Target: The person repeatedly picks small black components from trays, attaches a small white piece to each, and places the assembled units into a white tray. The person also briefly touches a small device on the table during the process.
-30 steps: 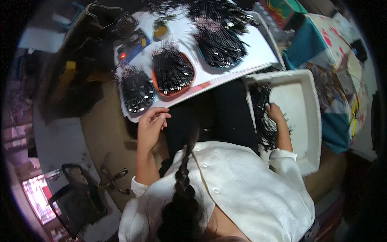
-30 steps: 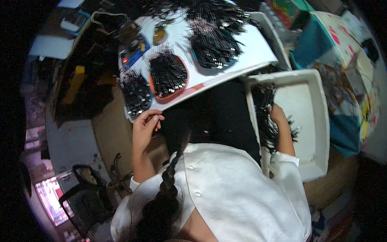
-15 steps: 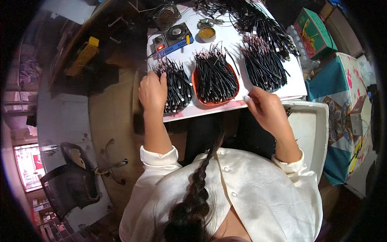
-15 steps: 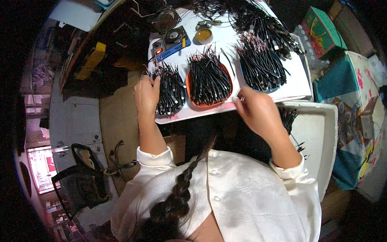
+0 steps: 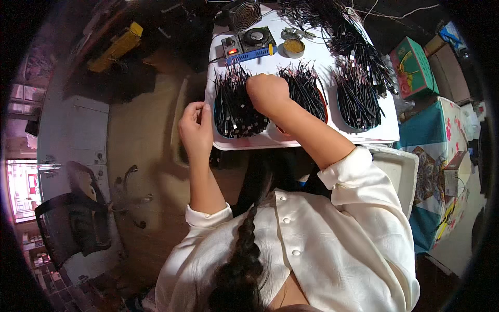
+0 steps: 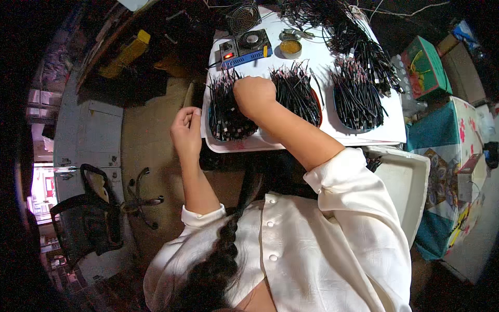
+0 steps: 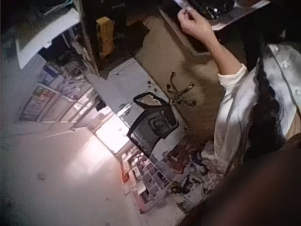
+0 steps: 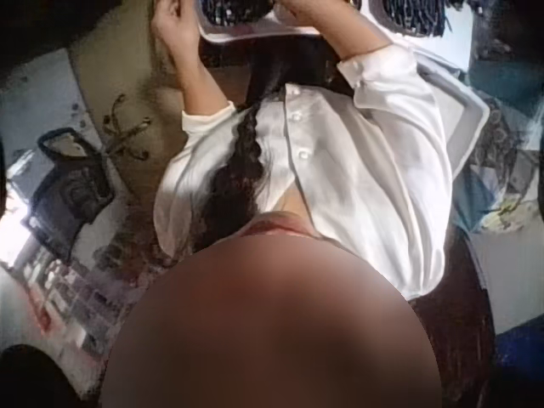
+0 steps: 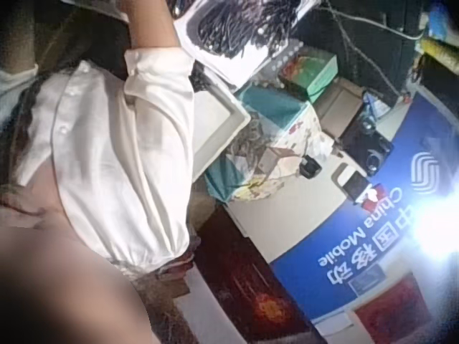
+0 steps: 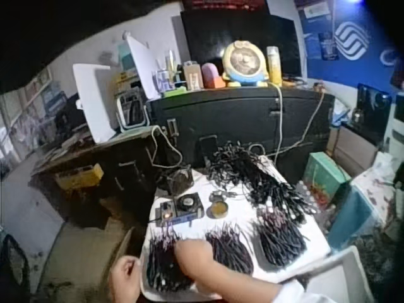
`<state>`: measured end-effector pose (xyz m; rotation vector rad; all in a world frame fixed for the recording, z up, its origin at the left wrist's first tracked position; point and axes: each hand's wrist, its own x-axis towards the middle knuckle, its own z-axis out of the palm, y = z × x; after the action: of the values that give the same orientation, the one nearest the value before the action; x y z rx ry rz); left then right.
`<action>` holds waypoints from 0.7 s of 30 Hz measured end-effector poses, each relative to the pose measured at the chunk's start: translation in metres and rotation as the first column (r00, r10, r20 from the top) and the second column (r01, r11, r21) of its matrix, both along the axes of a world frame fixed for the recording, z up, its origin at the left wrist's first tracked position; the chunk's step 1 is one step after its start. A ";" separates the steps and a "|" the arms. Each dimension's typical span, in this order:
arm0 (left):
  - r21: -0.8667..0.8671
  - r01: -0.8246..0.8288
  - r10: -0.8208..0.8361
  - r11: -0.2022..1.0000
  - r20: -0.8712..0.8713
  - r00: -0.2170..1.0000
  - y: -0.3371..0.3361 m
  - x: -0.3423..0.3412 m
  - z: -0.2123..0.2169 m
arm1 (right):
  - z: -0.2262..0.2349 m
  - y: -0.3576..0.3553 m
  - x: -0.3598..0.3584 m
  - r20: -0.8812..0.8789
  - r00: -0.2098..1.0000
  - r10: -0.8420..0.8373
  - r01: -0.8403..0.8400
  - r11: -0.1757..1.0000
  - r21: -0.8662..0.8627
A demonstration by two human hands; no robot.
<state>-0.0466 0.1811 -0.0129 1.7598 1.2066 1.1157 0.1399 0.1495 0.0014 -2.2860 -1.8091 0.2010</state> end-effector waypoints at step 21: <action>-0.316 0.591 -0.181 0.742 0.755 0.631 -0.082 0.061 0.020 | 0.006 -0.097 0.080 -0.259 0.945 -0.198 0.281 0.898 0.338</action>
<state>0.0149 0.0990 0.0074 0.9377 0.5167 0.8888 0.2195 0.0521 0.0078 -2.0951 -1.3100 0.0576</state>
